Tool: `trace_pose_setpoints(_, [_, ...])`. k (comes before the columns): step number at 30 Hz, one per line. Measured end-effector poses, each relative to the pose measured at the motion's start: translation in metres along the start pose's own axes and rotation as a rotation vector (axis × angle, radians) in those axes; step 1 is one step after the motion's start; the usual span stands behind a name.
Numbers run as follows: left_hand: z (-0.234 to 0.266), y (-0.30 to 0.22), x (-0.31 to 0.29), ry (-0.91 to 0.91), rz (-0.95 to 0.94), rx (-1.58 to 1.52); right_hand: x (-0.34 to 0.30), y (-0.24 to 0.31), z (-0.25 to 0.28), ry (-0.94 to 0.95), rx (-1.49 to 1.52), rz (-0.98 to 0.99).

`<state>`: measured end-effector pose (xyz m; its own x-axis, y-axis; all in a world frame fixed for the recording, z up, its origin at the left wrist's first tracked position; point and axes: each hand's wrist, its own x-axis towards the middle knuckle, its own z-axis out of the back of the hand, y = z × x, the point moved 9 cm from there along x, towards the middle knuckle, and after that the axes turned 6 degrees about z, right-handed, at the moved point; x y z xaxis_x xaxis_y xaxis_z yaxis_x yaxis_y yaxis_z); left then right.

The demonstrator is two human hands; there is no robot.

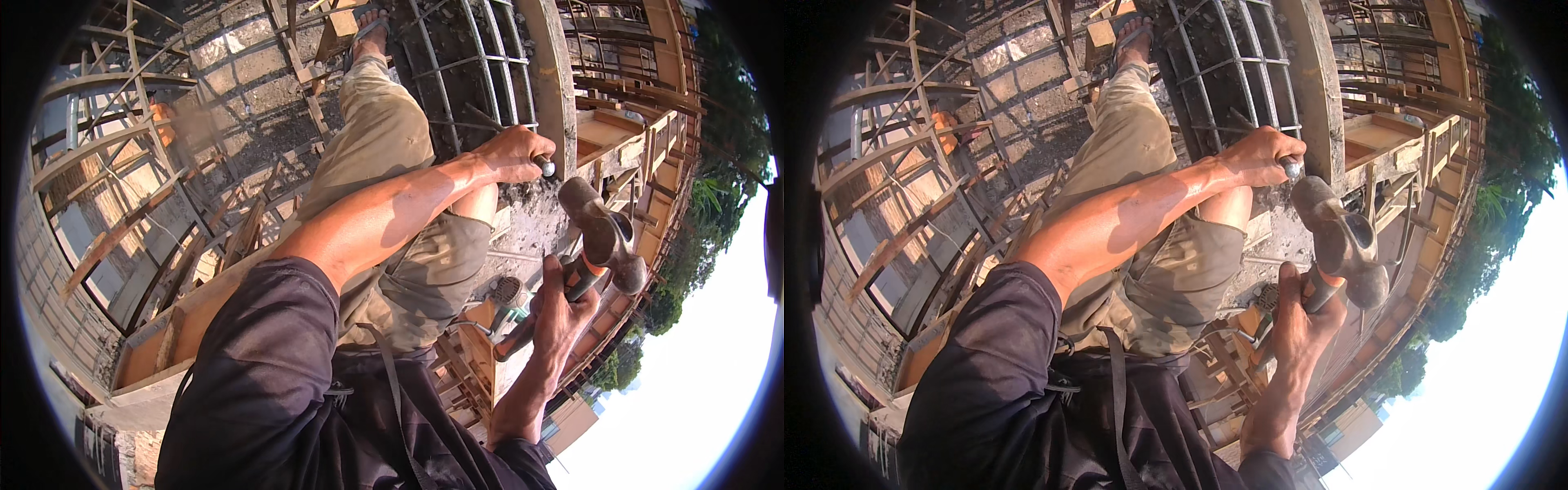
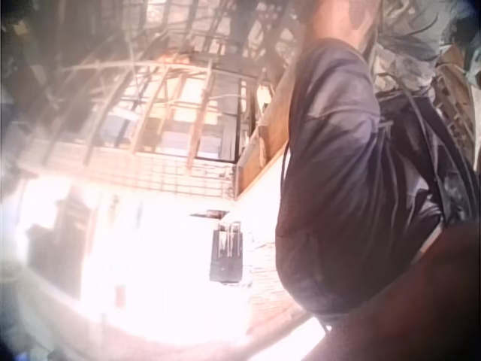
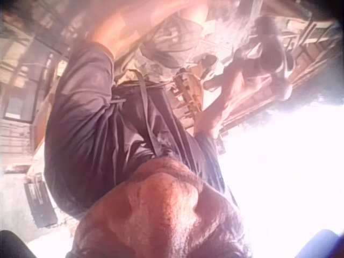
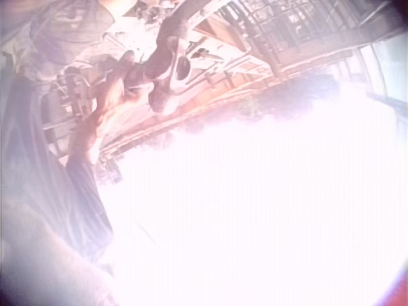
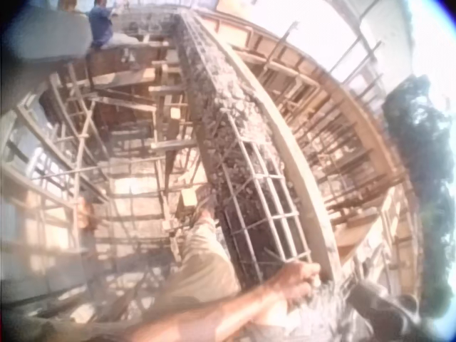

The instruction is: The person uses a hammer and a metal rod to adjust and secure a rebar frame for a concrete beam while working on a construction site.

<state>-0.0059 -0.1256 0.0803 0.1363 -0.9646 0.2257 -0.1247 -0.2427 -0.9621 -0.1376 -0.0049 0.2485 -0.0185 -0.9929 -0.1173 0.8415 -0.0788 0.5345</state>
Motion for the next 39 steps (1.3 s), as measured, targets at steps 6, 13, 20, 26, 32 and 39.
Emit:
trace_pose_setpoints(6, [-0.004,-0.002,-0.002,0.045,0.018,0.067,-0.009,0.08,0.075,-0.311,0.621,0.571])
trace_pose_setpoints(13, [-0.003,0.002,0.008,0.048,-0.04,0.118,0.017,-0.015,-0.029,0.112,-0.26,0.099])
trace_pose_setpoints(20, [-0.003,-0.002,-0.001,0.041,-0.009,0.055,-0.004,0.085,0.094,-0.202,0.403,0.583])
trace_pose_setpoints(26, [-0.005,0.001,0.003,0.029,0.009,0.064,0.038,-0.038,-0.036,0.138,-0.152,0.042])
trace_pose_setpoints(32, [0.004,0.002,0.0,-0.002,0.045,0.062,0.01,0.01,0.004,0.01,-0.098,0.069])
trace_pose_setpoints(39, [-0.006,0.008,0.002,0.035,0.058,0.107,0.004,0.063,0.052,-0.227,0.672,0.667])
